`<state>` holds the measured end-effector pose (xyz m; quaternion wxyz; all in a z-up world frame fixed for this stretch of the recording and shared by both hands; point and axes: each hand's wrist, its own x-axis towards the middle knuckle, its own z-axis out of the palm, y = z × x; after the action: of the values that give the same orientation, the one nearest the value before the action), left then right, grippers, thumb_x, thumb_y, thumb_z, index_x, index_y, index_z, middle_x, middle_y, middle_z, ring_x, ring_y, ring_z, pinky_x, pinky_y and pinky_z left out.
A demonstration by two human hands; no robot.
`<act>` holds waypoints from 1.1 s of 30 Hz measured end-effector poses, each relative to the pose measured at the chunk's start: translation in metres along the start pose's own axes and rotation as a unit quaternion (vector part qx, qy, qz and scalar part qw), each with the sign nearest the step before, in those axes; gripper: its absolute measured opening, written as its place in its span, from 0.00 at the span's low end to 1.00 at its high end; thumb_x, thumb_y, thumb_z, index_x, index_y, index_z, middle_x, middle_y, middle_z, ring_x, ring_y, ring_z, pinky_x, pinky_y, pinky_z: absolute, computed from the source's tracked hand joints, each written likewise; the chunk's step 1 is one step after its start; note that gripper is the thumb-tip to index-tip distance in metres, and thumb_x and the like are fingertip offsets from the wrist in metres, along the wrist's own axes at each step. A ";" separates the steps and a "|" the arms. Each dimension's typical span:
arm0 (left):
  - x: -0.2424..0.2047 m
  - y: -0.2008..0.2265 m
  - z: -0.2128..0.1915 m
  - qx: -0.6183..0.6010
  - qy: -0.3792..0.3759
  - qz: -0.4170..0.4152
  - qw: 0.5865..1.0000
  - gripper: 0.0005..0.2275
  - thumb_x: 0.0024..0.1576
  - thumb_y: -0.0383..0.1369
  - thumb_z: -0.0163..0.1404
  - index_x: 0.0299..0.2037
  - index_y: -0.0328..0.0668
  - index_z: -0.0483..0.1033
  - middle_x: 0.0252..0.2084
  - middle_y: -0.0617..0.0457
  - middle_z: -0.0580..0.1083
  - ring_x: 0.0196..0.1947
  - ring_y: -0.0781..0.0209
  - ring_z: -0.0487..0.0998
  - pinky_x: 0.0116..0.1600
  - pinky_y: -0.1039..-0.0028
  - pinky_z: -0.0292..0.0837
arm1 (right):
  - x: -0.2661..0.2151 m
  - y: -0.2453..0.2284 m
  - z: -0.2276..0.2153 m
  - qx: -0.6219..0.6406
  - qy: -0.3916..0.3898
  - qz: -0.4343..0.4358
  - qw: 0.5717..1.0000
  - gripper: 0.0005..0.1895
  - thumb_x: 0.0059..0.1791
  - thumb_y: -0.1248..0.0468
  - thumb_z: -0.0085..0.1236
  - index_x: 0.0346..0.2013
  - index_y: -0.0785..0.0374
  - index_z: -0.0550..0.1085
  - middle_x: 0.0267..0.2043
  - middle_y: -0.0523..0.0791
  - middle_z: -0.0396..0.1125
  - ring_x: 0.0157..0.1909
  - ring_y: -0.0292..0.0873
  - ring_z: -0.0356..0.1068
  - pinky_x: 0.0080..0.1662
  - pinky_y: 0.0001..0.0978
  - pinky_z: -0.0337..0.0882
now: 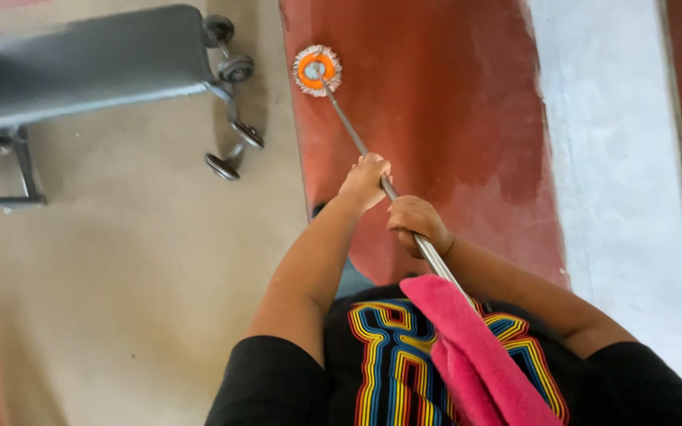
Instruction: The person is mopping the red floor of a gym using a spin mop.
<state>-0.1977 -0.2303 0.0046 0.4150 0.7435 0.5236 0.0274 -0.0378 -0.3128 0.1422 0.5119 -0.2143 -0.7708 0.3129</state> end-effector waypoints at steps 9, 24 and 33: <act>0.108 -0.106 -0.145 -0.020 -0.009 0.017 1.000 0.11 0.61 0.47 0.42 0.40 0.53 0.68 0.56 0.52 0.66 0.65 0.41 0.64 0.71 0.42 0.58 | 0.146 0.131 0.063 -0.030 0.019 -0.003 0.999 0.14 0.55 0.61 0.48 0.30 0.66 0.76 0.24 0.45 0.65 0.29 0.54 0.72 0.42 0.54 0.76; 0.142 -0.155 -0.155 -0.040 0.055 0.032 0.997 0.08 0.61 0.45 0.46 0.38 0.54 0.67 0.56 0.53 0.67 0.67 0.36 0.62 0.69 0.38 0.59 | 0.154 0.179 0.100 -0.041 0.047 0.015 0.998 0.10 0.52 0.69 0.48 0.31 0.68 0.76 0.25 0.46 0.66 0.29 0.54 0.70 0.44 0.54 0.77; -0.010 -0.105 -0.045 -0.038 0.033 0.044 0.998 0.09 0.61 0.43 0.48 0.38 0.49 0.68 0.57 0.48 0.68 0.68 0.38 0.62 0.69 0.40 0.61 | 0.031 0.030 0.121 -0.044 0.071 0.021 0.996 0.09 0.51 0.70 0.49 0.30 0.66 0.76 0.25 0.47 0.66 0.29 0.54 0.71 0.46 0.54 0.77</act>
<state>-0.3027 -0.2005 -0.0303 0.4238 0.7481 0.5027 0.0896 -0.1614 -0.3034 0.1077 0.5485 -0.2743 -0.7410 0.2736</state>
